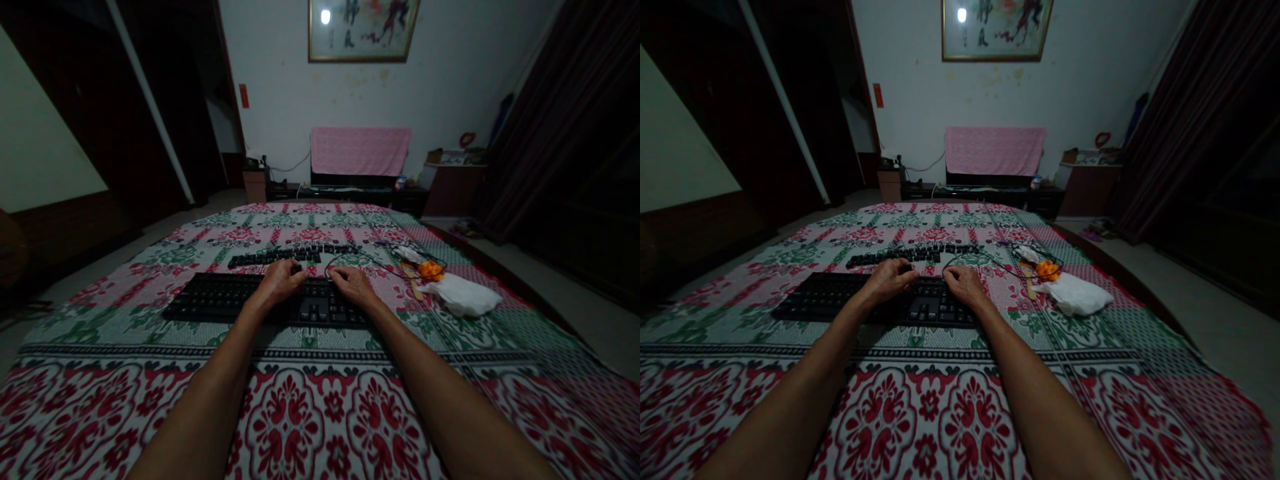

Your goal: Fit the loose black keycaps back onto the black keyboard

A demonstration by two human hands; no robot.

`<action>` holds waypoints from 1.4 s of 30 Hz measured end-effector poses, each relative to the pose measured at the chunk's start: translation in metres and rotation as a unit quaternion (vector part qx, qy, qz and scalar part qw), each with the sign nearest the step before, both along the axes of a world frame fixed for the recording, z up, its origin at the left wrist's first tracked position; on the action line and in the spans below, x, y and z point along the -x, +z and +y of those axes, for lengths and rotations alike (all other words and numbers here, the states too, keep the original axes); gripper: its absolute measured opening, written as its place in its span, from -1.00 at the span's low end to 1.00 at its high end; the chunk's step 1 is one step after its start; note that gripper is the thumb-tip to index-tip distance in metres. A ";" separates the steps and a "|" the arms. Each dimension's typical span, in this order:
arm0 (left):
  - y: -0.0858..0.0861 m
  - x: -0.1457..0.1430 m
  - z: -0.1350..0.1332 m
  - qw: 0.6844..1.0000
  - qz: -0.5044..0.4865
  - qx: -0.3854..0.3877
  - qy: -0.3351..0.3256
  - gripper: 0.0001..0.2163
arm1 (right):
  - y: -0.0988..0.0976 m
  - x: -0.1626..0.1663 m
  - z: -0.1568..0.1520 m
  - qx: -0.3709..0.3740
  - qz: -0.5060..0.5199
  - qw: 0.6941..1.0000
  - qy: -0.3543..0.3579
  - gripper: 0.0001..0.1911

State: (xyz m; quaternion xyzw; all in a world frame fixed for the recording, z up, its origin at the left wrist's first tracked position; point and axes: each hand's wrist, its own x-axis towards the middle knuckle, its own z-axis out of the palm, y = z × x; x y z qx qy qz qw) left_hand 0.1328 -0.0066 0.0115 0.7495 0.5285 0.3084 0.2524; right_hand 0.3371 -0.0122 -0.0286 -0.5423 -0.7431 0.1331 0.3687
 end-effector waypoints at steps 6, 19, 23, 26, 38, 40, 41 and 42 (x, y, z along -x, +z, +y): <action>0.005 -0.005 -0.006 0.998 0.050 -0.035 -0.007 -0.79 | 0.001 0.000 0.000 -0.010 -0.013 1.000 0.008 -0.70; 0.010 -0.031 -0.018 0.976 0.197 -0.053 0.071 -0.75 | 0.000 0.001 0.000 -0.010 -0.026 1.000 -0.001 -0.73; 0.007 -0.034 -0.018 0.974 0.200 -0.048 0.094 -0.73 | -0.002 0.000 0.002 -0.015 -0.040 0.999 0.003 -0.71; 0.004 -0.033 -0.017 0.977 0.185 -0.039 0.102 -0.73 | -0.002 0.000 0.002 -0.017 -0.037 0.999 0.005 -0.72; 0.009 -0.025 -0.014 0.985 0.141 -0.020 0.096 -0.77 | 0.009 -0.001 -0.003 0.037 -0.108 0.993 0.027 -0.64; 0.008 -0.025 -0.014 0.985 0.142 -0.017 0.099 -0.78 | 0.016 0.001 -0.008 0.062 -0.147 0.986 0.056 -0.48; 0.006 -0.025 -0.012 0.986 0.135 -0.015 0.098 -0.78 | 0.020 0.003 -0.010 0.073 -0.162 0.981 0.072 -0.36; 0.004 -0.024 -0.010 0.988 0.121 -0.010 0.097 -0.79 | 0.023 0.005 -0.013 0.086 -0.173 0.977 0.089 -0.25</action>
